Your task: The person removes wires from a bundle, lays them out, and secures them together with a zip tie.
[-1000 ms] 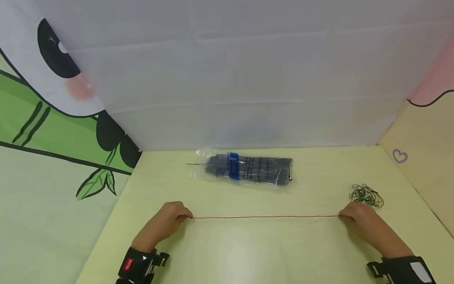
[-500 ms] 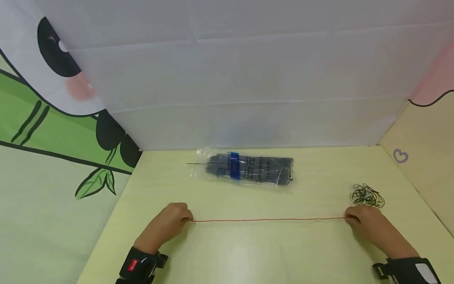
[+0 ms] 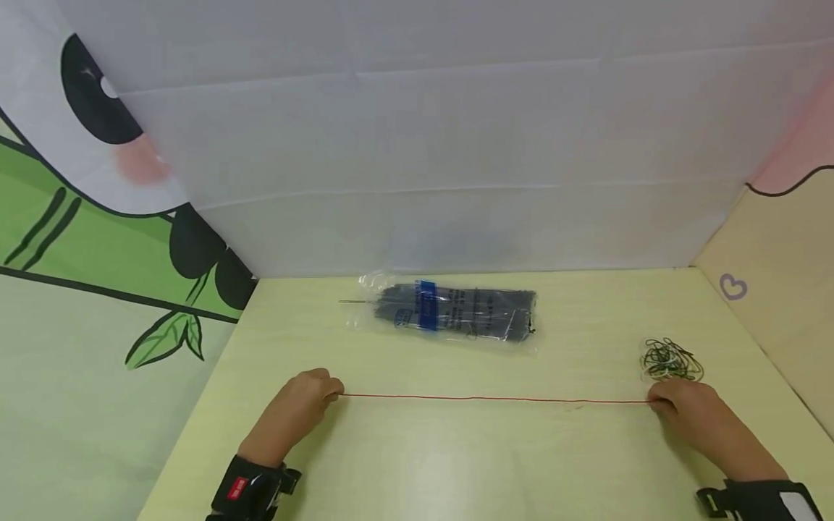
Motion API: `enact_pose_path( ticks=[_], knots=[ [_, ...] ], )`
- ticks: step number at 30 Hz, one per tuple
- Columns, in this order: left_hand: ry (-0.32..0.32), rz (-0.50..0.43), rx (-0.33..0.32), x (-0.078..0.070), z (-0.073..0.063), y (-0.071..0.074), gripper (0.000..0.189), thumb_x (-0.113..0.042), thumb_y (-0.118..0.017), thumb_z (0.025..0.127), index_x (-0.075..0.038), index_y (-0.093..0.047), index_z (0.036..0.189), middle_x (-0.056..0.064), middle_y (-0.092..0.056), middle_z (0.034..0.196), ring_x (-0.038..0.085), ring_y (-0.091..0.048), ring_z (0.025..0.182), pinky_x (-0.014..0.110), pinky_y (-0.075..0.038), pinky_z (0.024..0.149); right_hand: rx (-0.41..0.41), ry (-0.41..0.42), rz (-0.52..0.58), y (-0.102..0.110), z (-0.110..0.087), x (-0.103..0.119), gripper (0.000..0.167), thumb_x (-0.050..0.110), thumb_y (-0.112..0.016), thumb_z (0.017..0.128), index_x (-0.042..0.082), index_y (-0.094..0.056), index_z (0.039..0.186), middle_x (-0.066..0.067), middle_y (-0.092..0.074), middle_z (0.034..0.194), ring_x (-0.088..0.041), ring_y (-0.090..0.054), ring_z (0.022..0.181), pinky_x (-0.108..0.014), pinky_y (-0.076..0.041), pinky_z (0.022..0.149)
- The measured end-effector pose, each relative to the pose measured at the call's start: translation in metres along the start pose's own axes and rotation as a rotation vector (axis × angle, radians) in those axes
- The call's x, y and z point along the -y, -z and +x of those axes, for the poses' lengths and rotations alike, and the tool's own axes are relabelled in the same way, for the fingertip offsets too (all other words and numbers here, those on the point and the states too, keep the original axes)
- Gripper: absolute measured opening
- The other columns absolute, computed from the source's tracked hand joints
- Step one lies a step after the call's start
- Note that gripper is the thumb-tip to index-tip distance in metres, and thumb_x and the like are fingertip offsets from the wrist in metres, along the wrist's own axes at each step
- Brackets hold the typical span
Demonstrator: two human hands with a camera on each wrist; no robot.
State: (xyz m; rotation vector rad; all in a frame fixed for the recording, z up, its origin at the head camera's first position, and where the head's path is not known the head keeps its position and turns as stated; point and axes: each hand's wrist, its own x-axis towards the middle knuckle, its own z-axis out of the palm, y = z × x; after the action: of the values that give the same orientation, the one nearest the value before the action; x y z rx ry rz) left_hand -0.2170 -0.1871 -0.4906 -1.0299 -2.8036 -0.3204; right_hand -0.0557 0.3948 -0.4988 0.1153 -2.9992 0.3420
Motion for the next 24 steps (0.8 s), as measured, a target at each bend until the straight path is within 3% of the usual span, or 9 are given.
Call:
enact_pose_path(
  ticks=[6,10,13,15,20,24],
  knots=[
    [-0.059,-0.028,-0.124,0.002,-0.004,0.001,0.029,0.009,-0.083,0.067,-0.014,-0.068,0.079,-0.007,-0.046,0.068,0.000,-0.044,0.061,0.013,-0.039,0.053,-0.004,-0.025,-0.018,-0.002,-0.005,0.001,0.018,0.003,-0.076,0.077,0.020,-0.071,0.082,0.006,-0.067,0.080,-0.019,-0.064,0.073,-0.034,-0.052,0.065],
    [-0.093,-0.027,-0.132,0.003,0.000,0.002,0.029,0.011,-0.081,0.068,-0.013,-0.069,0.079,-0.008,-0.045,0.069,-0.001,-0.041,0.063,0.013,-0.039,0.053,0.006,-0.074,-0.039,-0.002,-0.011,0.003,0.014,0.009,-0.074,0.082,0.020,-0.066,0.079,0.009,-0.059,0.071,-0.010,-0.051,0.061,-0.029,-0.042,0.057],
    [-0.111,0.011,-0.117,0.005,0.000,0.001,0.026,0.008,-0.081,0.070,-0.014,-0.073,0.081,-0.010,-0.046,0.070,-0.001,-0.042,0.063,0.013,-0.039,0.053,0.013,-0.097,-0.061,-0.003,-0.013,0.003,0.017,0.012,-0.072,0.086,0.020,-0.060,0.077,0.010,-0.048,0.065,-0.005,-0.035,0.058,-0.026,-0.031,0.055],
    [-0.114,0.044,-0.110,0.005,-0.001,-0.001,0.025,0.006,-0.082,0.070,-0.015,-0.075,0.082,-0.010,-0.050,0.070,0.000,-0.046,0.064,0.015,-0.044,0.055,0.021,-0.106,-0.068,-0.002,-0.012,0.003,0.019,0.011,-0.070,0.088,0.019,-0.057,0.077,0.009,-0.045,0.064,-0.007,-0.034,0.058,-0.027,-0.029,0.055],
    [-0.040,0.093,-0.001,-0.001,0.001,-0.004,0.020,-0.001,-0.083,0.072,-0.017,-0.078,0.082,-0.010,-0.057,0.072,0.002,-0.057,0.069,0.021,-0.052,0.061,0.095,-0.127,-0.075,0.008,-0.008,-0.002,0.019,-0.003,-0.069,0.083,0.016,-0.068,0.081,0.000,-0.063,0.075,-0.020,-0.058,0.068,-0.037,-0.047,0.059],
    [0.008,0.086,0.103,-0.010,0.005,-0.008,0.013,-0.006,-0.079,0.078,-0.018,-0.078,0.083,-0.009,-0.060,0.073,0.004,-0.060,0.071,0.022,-0.052,0.062,0.132,-0.137,-0.101,0.016,-0.007,-0.005,0.023,-0.003,-0.068,0.083,0.020,-0.070,0.085,-0.003,-0.068,0.084,-0.024,-0.064,0.077,-0.042,-0.052,0.065]
  ],
)
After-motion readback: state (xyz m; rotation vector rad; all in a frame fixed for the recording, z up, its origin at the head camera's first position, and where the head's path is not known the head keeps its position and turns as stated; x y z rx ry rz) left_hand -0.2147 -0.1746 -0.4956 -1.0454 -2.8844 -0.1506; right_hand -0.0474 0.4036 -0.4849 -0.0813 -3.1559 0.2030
